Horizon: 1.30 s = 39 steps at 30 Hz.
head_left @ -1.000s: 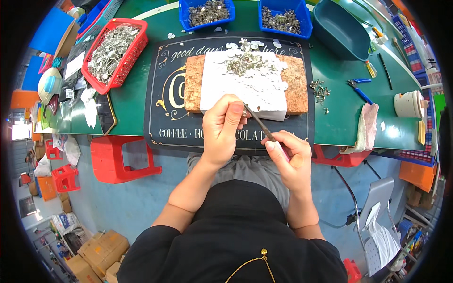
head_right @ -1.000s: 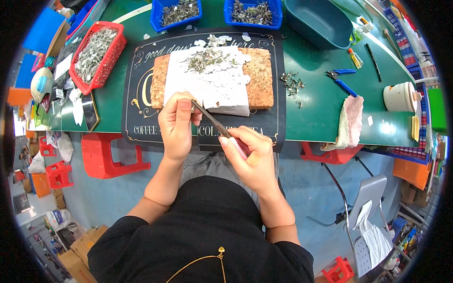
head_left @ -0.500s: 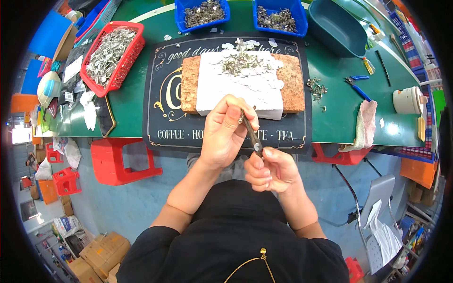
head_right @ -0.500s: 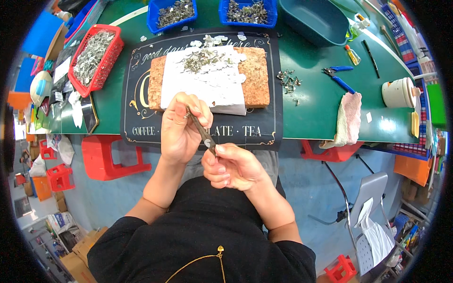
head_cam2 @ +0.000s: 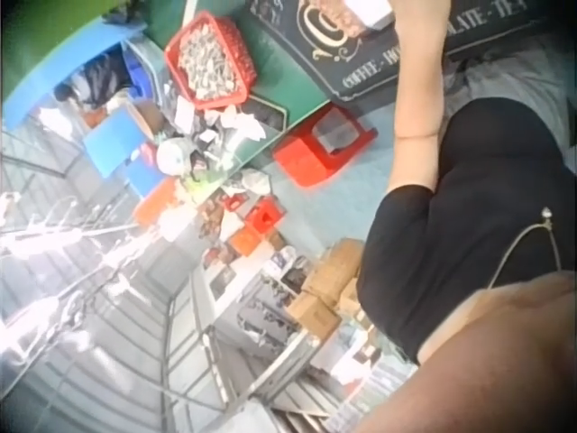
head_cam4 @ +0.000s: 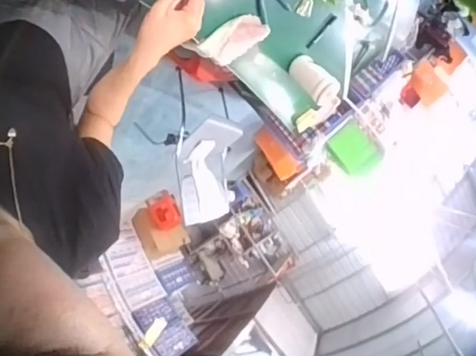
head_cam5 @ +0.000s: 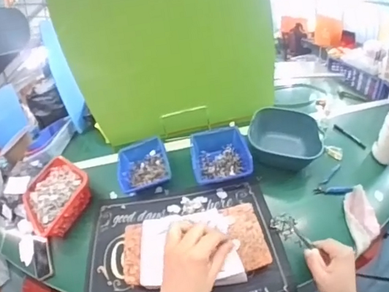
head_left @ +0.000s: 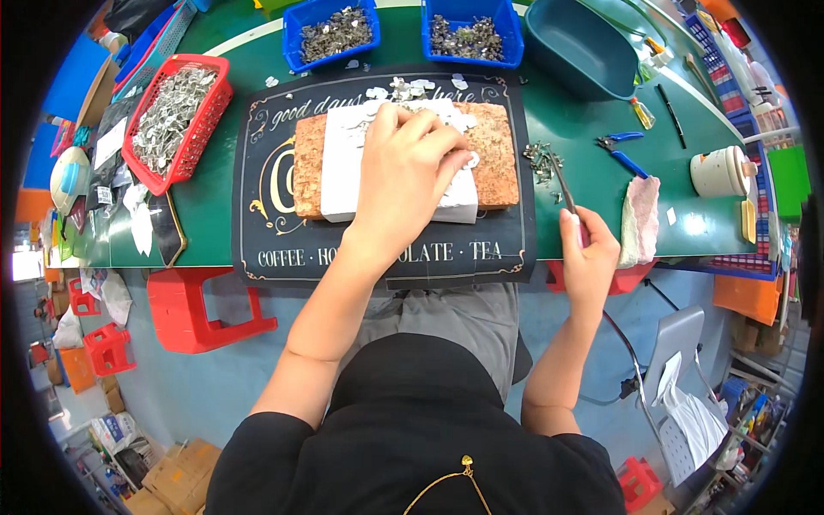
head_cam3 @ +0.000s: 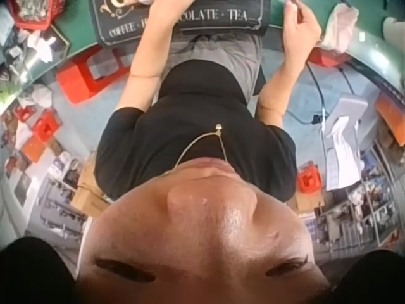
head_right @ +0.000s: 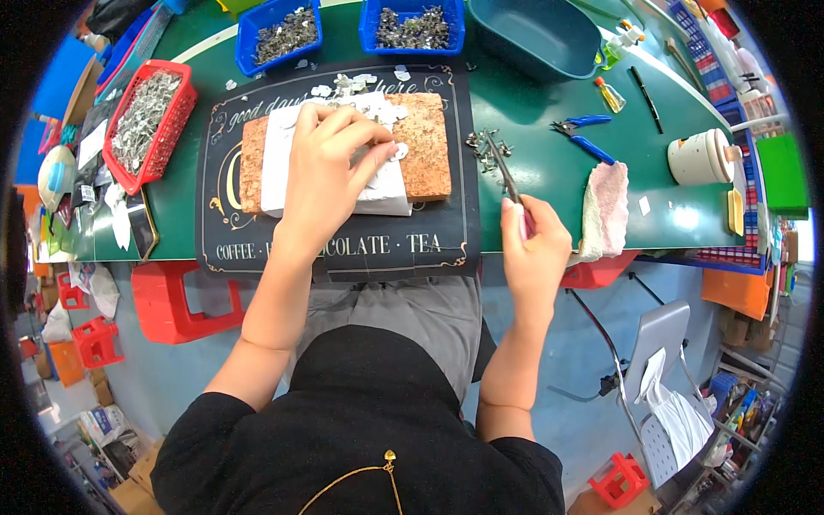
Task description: Assembling small metal components using tweezers on a workstation in a factory workshop.
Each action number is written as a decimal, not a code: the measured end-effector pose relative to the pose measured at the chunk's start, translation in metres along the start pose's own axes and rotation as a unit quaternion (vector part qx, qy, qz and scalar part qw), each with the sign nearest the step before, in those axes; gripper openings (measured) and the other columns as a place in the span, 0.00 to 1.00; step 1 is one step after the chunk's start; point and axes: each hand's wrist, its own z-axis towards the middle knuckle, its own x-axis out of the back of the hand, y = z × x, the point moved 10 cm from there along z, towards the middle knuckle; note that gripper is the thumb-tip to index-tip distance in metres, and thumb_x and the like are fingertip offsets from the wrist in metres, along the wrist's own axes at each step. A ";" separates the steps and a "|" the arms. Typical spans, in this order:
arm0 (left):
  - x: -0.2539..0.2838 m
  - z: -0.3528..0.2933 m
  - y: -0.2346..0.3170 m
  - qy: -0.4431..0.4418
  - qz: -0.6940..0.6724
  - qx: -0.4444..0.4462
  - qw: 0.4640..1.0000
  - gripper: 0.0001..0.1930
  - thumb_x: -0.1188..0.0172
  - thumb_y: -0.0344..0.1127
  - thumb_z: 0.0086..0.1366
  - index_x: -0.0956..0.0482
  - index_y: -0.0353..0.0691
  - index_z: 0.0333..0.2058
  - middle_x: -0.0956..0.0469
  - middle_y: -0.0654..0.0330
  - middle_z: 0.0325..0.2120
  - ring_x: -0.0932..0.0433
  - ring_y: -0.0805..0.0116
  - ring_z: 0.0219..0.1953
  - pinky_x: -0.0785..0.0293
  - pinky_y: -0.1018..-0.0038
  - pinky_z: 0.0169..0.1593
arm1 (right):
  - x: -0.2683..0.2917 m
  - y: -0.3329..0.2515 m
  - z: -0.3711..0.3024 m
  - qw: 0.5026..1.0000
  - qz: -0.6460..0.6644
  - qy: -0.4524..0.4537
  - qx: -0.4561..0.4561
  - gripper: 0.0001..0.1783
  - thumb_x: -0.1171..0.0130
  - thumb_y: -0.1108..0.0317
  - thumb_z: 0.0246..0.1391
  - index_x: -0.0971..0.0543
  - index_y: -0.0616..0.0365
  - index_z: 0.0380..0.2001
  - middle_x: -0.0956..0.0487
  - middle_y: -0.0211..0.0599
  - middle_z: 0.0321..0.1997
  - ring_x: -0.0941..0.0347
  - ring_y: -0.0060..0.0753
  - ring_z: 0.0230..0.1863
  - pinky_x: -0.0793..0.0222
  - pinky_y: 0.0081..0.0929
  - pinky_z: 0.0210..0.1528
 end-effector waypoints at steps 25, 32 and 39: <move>0.074 -0.069 0.026 0.108 -0.039 -0.188 0.975 0.19 0.38 0.33 0.31 0.17 0.47 0.29 0.43 0.73 0.13 0.43 0.73 0.22 0.45 0.78 0.25 | -0.061 -0.088 -0.056 0.935 0.189 -0.280 0.112 0.07 0.42 0.76 0.44 0.23 0.69 0.28 0.25 0.36 0.23 0.32 0.21 0.23 0.40 0.16 0.25; 0.076 -0.074 0.014 0.105 -0.091 -0.153 0.978 0.16 0.35 0.34 0.38 0.19 0.43 0.32 0.38 0.71 0.16 0.39 0.71 0.23 0.42 0.77 0.26 | -0.072 -0.087 -0.063 0.935 0.159 -0.300 0.105 0.08 0.41 0.75 0.44 0.23 0.69 0.29 0.23 0.37 0.23 0.31 0.23 0.23 0.38 0.17 0.26; 0.030 -0.091 -0.035 0.043 -0.444 0.158 0.881 0.07 0.45 0.32 0.61 0.28 0.32 0.32 0.30 0.60 0.26 0.33 0.74 0.27 0.35 0.79 0.33 | -0.079 -0.092 -0.069 0.924 0.215 -0.306 0.081 0.08 0.42 0.74 0.45 0.23 0.69 0.28 0.23 0.37 0.25 0.33 0.18 0.23 0.41 0.14 0.24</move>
